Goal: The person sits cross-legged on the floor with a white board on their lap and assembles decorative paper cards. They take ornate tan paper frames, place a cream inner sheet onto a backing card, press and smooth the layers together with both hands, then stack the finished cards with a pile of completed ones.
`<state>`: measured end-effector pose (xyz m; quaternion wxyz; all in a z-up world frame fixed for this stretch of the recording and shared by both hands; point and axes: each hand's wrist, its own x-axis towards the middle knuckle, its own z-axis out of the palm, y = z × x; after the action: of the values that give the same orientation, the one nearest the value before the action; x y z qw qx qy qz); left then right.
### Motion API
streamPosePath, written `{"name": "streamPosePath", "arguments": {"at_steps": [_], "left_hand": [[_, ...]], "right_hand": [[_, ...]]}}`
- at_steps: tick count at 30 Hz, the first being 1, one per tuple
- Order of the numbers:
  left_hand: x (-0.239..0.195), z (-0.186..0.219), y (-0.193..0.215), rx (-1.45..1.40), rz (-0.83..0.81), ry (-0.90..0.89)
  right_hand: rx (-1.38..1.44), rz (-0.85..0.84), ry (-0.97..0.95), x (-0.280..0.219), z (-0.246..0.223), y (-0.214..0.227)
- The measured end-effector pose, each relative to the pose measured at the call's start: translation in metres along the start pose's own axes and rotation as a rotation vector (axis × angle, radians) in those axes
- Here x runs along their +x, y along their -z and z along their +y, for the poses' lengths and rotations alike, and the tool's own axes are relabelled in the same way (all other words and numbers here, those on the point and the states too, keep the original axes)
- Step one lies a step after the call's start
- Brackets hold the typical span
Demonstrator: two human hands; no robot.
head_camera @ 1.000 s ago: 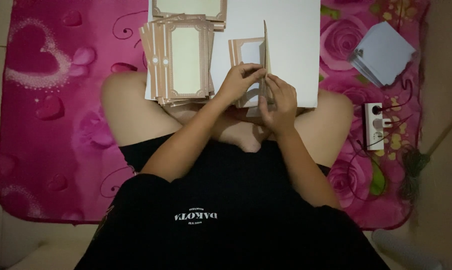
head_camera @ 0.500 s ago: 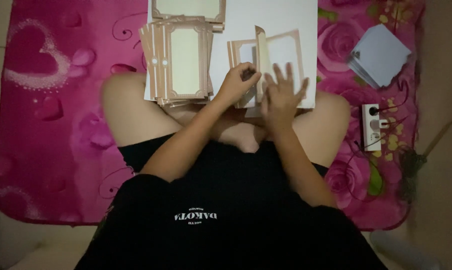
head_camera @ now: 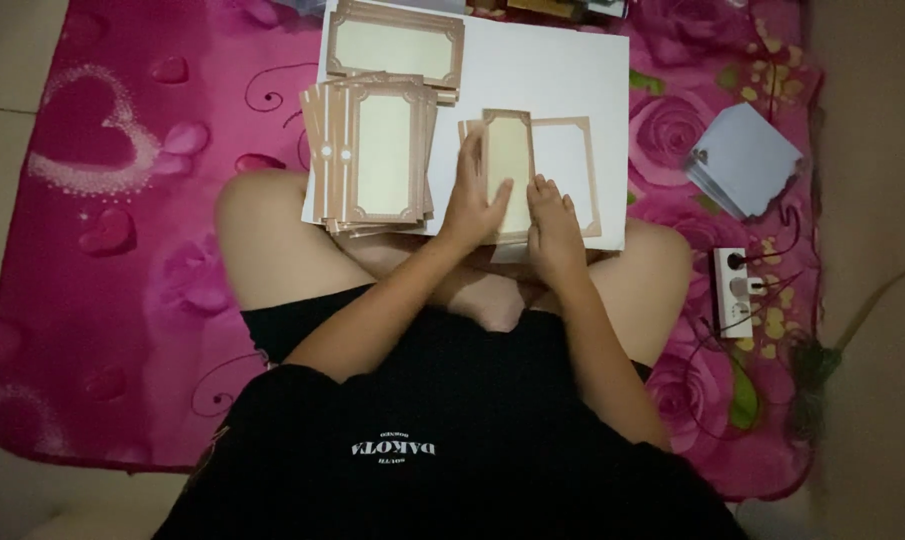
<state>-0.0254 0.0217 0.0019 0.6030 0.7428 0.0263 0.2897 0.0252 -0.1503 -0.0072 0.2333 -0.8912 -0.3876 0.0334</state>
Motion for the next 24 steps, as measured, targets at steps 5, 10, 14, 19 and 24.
{"name": "streamPosePath", "arguments": {"at_steps": [5,10,14,19,24], "left_hand": [[0.027,0.012,-0.012,0.743,-0.379,0.099],[0.043,0.031,-0.008,0.965,-0.483,0.179],[0.036,0.024,-0.009,1.005,-0.491,0.125],[0.042,0.018,-0.010,1.038,-0.481,0.122],[0.043,0.022,-0.009,0.972,-0.448,0.191]], "right_hand": [[-0.048,-0.147,-0.069,0.002,-0.002,0.005],[-0.071,-0.194,-0.043,0.004,0.002,0.006],[-0.104,-0.203,-0.025,0.020,0.011,0.003],[-0.114,-0.173,-0.061,0.050,0.007,0.011],[-0.162,-0.239,0.038,0.021,0.011,0.008]]}}
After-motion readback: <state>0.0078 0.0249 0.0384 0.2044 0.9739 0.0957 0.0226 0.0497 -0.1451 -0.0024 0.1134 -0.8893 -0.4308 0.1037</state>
